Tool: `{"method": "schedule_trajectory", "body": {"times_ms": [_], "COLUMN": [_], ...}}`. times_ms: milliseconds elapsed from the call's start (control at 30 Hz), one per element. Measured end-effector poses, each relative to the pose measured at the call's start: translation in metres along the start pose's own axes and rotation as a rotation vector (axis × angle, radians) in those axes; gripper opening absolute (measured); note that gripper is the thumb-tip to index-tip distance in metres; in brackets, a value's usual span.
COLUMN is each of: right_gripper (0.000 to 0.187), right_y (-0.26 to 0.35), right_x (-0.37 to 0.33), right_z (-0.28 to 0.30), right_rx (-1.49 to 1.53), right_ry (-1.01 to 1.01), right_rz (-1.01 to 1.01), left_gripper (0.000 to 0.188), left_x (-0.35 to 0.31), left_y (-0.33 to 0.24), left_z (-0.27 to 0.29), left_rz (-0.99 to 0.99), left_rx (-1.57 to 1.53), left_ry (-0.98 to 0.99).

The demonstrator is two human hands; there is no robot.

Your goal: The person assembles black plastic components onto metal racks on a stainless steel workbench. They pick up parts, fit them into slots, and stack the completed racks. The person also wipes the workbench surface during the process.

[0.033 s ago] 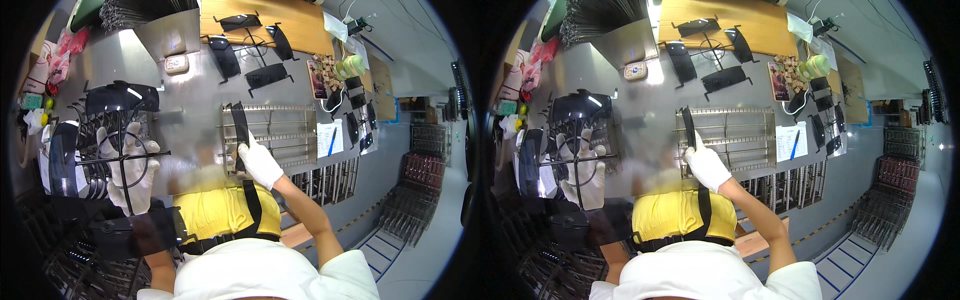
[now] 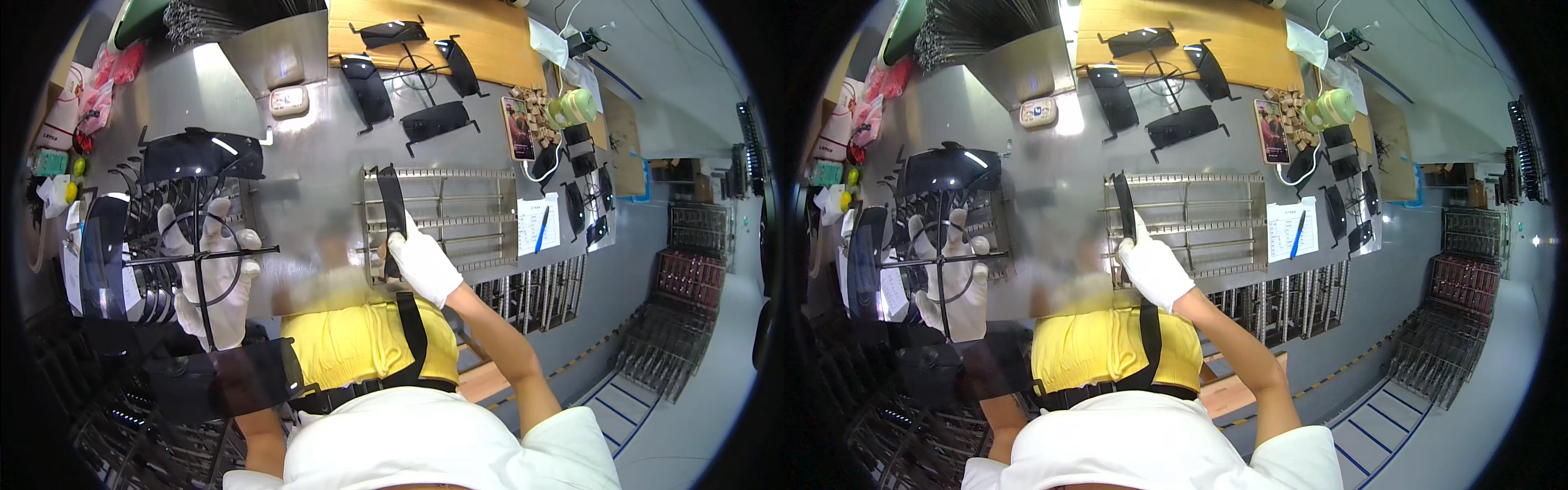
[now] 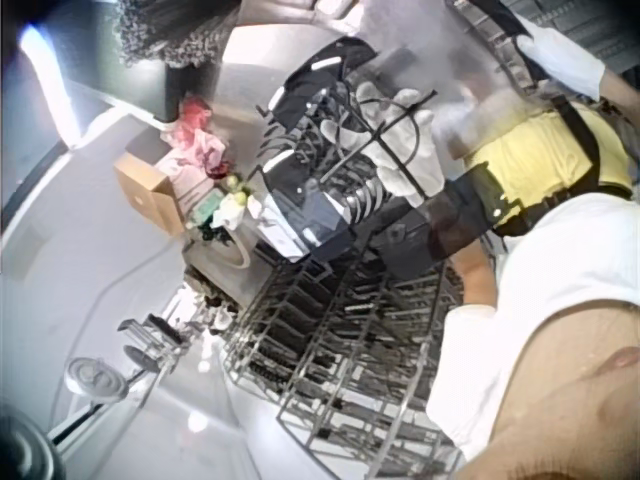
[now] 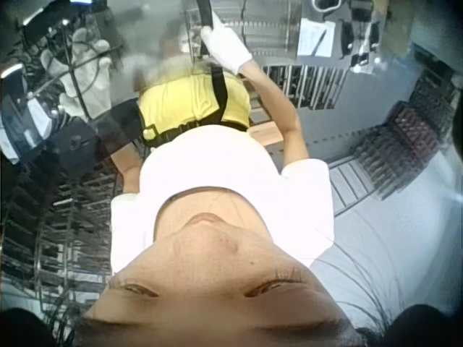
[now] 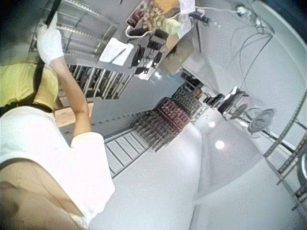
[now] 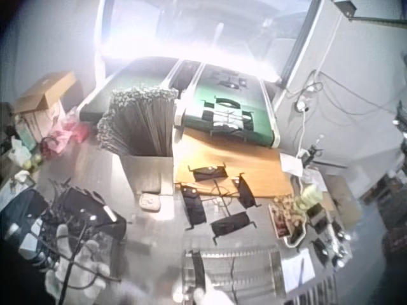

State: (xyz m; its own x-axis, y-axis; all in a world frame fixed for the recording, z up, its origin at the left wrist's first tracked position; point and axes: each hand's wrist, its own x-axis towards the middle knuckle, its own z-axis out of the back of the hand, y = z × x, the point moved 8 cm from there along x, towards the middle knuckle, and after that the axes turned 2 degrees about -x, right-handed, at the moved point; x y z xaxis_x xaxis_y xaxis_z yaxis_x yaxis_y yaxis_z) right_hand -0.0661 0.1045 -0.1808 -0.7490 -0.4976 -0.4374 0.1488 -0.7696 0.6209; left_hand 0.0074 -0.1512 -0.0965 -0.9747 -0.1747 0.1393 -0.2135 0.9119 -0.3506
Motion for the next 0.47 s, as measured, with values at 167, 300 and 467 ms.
{"method": "schedule_trajectory", "body": {"times_ms": [167,300,467], "right_gripper": [0.011,0.008,0.063], "right_y": [-0.008,0.017,0.03], "right_x": [-0.002,0.0,0.0], "right_z": [-0.011,-0.02,0.013], "right_rx": [-0.134,-0.48,-0.431], "right_ry": [0.006,-0.043,-0.206], "right_rz": [-0.045,0.322,-0.075], "left_gripper": [0.084,0.083,0.082], "left_x": [-0.006,-0.004,0.003], "left_y": [0.0,0.007,0.02], "left_z": [0.005,0.0,-0.006], "left_rz": [0.061,0.121,0.299], "left_rx": [-0.045,-0.057,-0.147], "left_ry": [-0.05,-0.017,-0.053]}}
